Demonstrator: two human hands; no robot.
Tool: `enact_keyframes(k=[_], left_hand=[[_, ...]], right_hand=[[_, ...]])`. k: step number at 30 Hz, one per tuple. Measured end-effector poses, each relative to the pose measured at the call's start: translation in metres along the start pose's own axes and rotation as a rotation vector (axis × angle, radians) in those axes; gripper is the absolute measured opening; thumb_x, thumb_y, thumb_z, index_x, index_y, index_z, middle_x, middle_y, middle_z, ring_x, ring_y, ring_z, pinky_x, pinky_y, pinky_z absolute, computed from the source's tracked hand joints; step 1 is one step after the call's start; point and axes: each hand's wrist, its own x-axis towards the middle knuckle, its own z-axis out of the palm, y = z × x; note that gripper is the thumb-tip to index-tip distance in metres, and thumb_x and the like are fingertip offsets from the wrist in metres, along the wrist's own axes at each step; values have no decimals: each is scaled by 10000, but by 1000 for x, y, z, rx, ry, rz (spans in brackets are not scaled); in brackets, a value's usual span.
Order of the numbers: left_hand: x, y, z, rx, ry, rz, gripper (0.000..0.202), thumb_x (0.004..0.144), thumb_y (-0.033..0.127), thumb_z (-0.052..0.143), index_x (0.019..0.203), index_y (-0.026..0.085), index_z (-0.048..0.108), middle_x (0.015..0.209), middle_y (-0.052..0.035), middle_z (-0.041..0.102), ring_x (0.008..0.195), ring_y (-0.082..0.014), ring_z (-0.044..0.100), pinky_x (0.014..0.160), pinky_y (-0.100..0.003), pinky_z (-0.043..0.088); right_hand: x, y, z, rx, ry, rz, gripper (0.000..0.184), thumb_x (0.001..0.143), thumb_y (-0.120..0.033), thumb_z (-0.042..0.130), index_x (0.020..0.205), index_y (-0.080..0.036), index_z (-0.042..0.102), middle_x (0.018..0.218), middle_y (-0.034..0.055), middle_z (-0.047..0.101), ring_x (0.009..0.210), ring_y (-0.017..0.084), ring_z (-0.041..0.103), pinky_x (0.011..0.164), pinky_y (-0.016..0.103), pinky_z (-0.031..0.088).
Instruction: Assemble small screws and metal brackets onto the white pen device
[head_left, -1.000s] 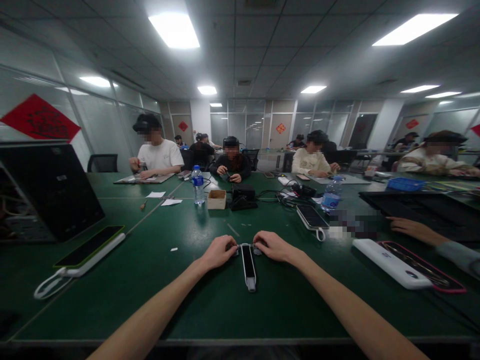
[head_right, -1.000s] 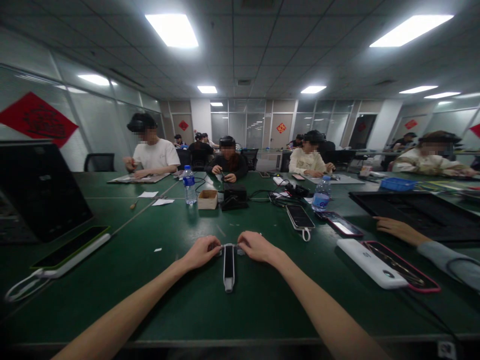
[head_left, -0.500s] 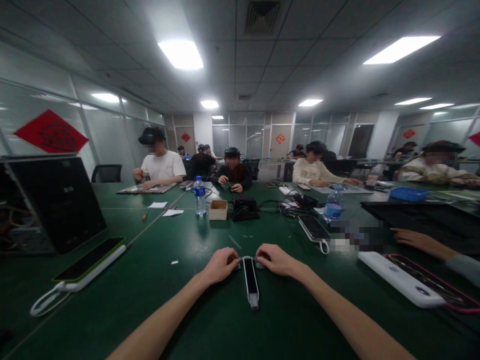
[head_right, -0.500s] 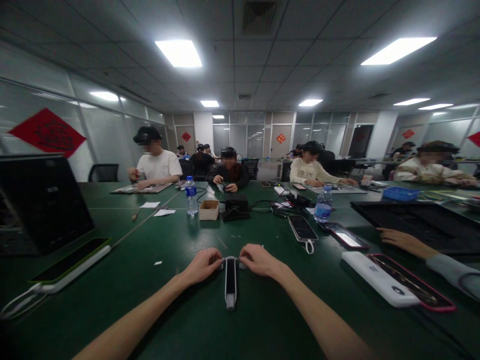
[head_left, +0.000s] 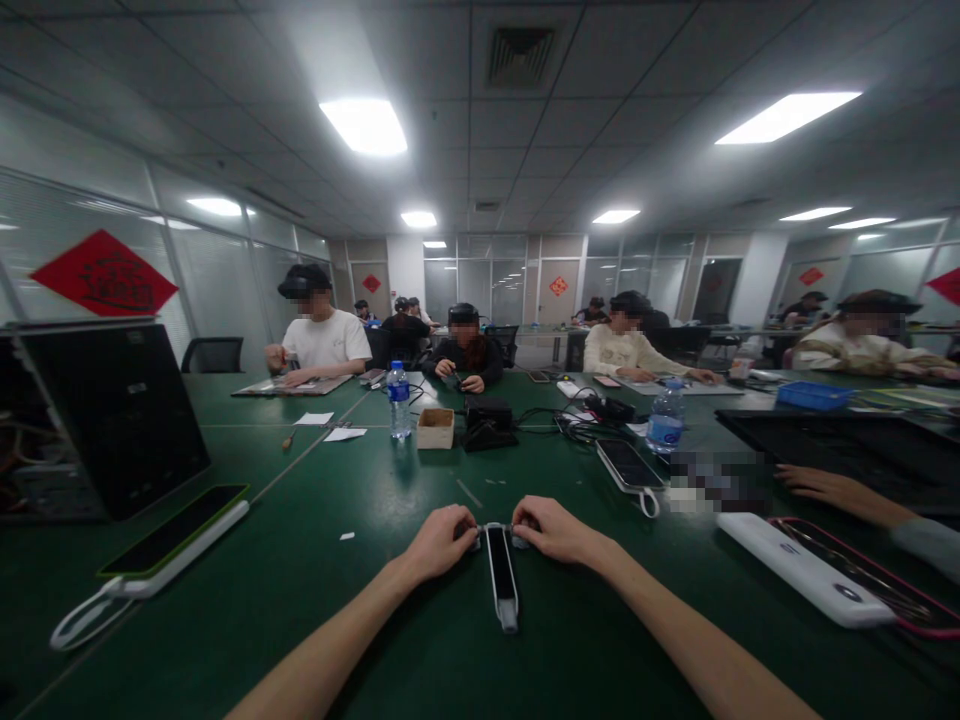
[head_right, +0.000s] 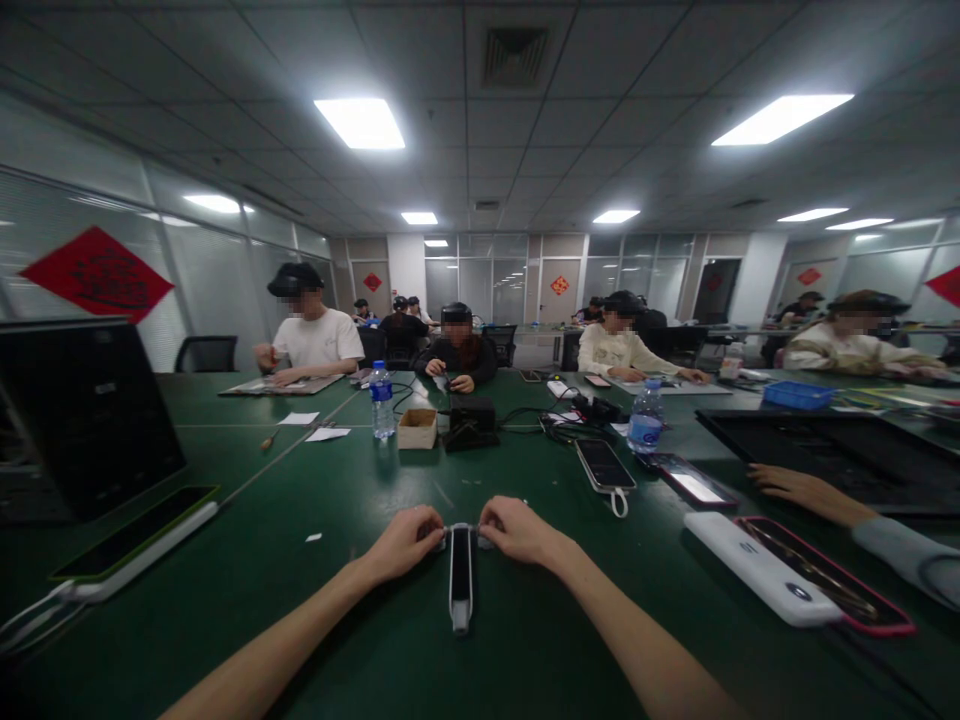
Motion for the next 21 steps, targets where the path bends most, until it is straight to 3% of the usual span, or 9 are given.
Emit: enact_keyframes(k=[6,21], left_hand=[[0,0,1,-7,26,24,202,868,311,491,871,168,634,816,-26,621,754,-160,556,659,-258,401],[-2,5,-4,-13,6,0,200,869,308,484,873,170,628,845,-36,628,768,-161,551,667,-260,410]], right_hand=[[1,2,3,13,24,0,165,834,-297,584,926,-163,611,878,39,612,752,141,566,656,247,453],[2,4,2,22,-8,25,225,885,-346,504,970,-182,633,960,56,617,818,166,575,692,269,459]])
